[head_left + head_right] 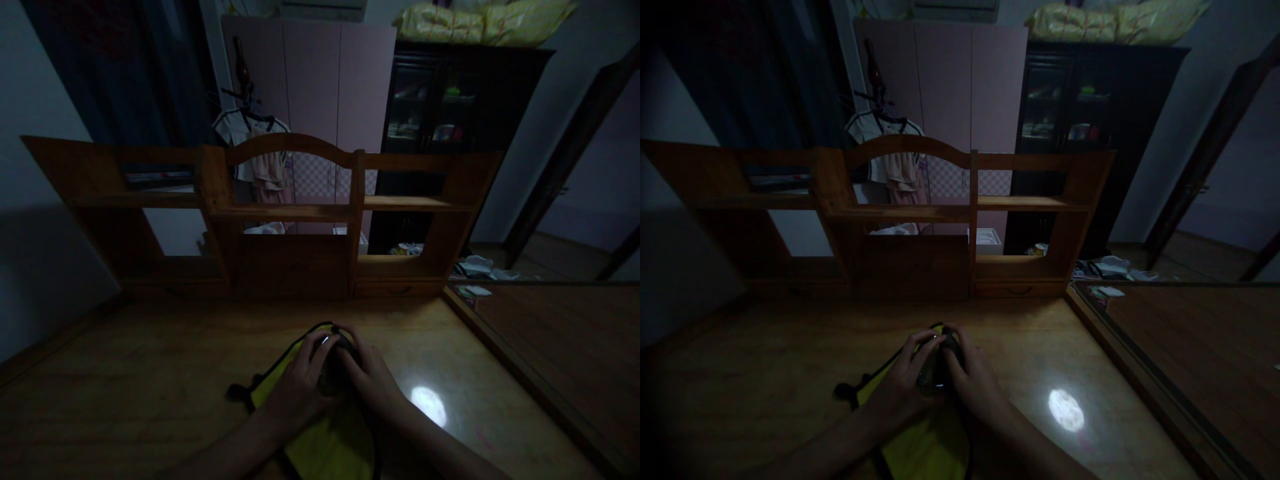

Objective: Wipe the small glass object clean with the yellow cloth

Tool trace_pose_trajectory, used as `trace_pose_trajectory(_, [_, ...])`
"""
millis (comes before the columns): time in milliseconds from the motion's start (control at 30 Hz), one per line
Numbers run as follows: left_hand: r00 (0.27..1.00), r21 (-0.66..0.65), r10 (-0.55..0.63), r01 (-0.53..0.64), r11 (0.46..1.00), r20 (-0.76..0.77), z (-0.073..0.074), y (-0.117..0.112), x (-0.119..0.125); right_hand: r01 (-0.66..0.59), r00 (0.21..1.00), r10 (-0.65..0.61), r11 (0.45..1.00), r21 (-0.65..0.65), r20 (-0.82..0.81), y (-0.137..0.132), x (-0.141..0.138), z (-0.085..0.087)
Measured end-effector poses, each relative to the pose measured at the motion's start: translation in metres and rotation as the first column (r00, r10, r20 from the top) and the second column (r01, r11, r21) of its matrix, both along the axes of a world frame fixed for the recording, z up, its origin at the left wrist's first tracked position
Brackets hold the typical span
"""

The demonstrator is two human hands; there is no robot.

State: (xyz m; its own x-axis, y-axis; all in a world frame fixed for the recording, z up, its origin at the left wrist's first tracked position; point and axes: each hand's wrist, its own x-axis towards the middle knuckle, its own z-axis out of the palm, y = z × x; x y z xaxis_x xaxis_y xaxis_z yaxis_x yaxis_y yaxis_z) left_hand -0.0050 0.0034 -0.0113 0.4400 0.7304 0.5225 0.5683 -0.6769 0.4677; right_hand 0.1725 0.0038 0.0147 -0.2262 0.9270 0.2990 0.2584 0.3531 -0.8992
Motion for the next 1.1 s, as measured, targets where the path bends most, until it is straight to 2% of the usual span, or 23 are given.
trace_pose_trajectory(300, [1.000,-0.016,-0.015,0.015,1.000,0.010,-0.0007,0.0003,0.0000,0.005,1.000,-0.005,1.000,-0.022,-0.009,-0.0005,-0.0005,0.0013])
trace_pose_trajectory(500, [1.000,0.004,-0.015,0.015,1.000,0.008,-0.0013,0.0007,-0.0003,-0.029,0.999,0.028,0.999,0.043,0.022,0.0000,0.0003,0.0011])
trace_pose_trajectory(800, [0.998,0.082,0.006,-0.001,0.997,-0.069,-0.0027,0.0001,-0.0002,0.000,0.996,-0.004,0.999,0.044,0.088,0.0024,0.0018,-0.0050])
trace_pose_trajectory(967, [0.997,0.075,0.025,-0.020,0.997,-0.068,-0.0030,-0.0005,-0.0007,0.051,0.989,-0.056,0.998,0.037,0.134,0.0029,0.0006,-0.0074])
trace_pose_trajectory(1100, [0.998,0.095,0.024,-0.019,0.995,-0.060,-0.0035,0.0004,-0.0008,0.039,0.993,-0.043,0.999,0.032,0.109,0.0024,0.0000,-0.0054])
